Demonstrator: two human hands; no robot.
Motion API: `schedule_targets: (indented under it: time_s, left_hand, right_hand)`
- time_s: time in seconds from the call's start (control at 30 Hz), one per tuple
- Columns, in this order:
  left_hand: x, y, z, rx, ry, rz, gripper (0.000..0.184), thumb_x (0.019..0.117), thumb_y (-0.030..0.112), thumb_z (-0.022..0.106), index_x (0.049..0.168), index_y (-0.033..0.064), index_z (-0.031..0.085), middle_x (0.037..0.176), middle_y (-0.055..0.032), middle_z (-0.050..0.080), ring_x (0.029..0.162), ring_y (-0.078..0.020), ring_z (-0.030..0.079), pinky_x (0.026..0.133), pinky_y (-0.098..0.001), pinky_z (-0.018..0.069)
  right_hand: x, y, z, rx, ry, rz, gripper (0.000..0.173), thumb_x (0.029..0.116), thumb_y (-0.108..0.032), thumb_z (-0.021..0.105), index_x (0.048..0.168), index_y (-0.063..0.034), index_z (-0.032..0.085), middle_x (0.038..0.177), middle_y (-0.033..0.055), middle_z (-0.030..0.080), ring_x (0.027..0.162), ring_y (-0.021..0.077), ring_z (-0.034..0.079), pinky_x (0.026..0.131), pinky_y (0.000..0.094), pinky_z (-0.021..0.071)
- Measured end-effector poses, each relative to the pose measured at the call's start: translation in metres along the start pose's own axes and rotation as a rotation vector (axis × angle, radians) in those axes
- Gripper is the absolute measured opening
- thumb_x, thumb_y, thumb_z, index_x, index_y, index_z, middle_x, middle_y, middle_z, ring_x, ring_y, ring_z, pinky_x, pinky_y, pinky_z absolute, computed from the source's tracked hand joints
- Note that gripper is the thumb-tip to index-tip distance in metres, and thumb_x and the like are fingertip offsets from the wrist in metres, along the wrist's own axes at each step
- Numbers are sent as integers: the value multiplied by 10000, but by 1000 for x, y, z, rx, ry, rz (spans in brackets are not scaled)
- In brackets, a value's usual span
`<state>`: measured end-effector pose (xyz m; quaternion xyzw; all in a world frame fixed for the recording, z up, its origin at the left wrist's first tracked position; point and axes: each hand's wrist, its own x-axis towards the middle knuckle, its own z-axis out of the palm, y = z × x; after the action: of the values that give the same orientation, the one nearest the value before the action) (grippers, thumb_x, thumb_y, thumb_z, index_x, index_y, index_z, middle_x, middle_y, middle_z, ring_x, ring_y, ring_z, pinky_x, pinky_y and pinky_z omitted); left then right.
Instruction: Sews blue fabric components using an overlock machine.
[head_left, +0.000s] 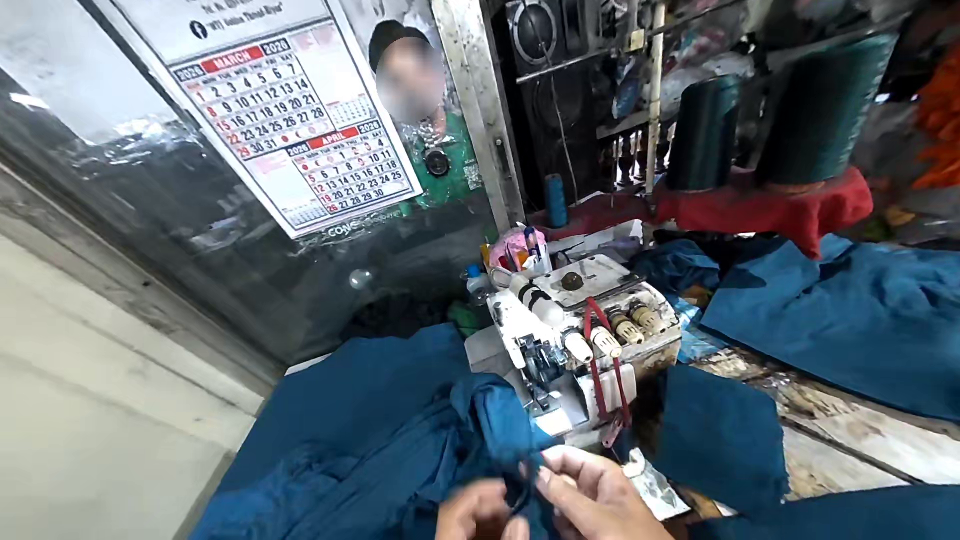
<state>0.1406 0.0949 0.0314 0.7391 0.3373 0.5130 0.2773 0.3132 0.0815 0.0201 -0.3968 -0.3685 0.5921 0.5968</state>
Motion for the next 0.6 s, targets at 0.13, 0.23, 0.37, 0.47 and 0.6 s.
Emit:
schedule_targets:
  time_s: [0.13, 0.23, 0.37, 0.47, 0.6]
  left_hand:
    - [7, -10, 10, -168, -236, -295, 455, 956, 180, 721, 1326, -39, 574, 1102, -100, 710, 947, -211, 707, 806, -391, 622]
    - [8, -18, 25, -119, -160, -309, 103, 974, 97, 684, 1049, 49, 737, 927, -24, 749, 823, -142, 727, 751, -317, 640]
    - [19, 0, 10, -311, -291, -381, 253, 1064, 142, 535, 979, -2, 724, 788, -58, 746, 666, -154, 723, 626, -327, 634]
    - [10, 7, 24, -245, -215, -415, 213, 1036, 117, 573, 1119, -11, 722, 929, -68, 731, 757, -146, 705, 674, -312, 622]
    - [-7, -19, 47, -159, -139, -252, 114, 965, 91, 680, 1006, 7, 747, 1223, -132, 660, 1076, -200, 683, 879, -331, 630]
  right_hand:
    - [-9, 8, -25, -395, 61, -192, 116, 972, -143, 702, 1042, -51, 714, 900, 43, 737, 761, 152, 710, 681, 316, 619]
    - [-14, 13, -38, -496, 94, -227, 132, 946, -160, 742, 1047, -74, 744, 982, 22, 747, 761, 146, 716, 660, 314, 635]
    - [-17, 8, -43, -410, 115, -276, 302, 895, -9, 738, 1195, -32, 704, 1070, 62, 752, 828, 191, 736, 739, 353, 649]
    - [-16, 5, -46, -392, 12, -333, 548, 903, 68, 673, 1432, -1, 549, 1395, 93, 630, 975, 221, 741, 840, 393, 660]
    - [-24, -2, -46, -883, 82, -406, 608, 867, -33, 691, 1458, -44, 550, 1168, 25, 752, 940, 120, 748, 866, 376, 641]
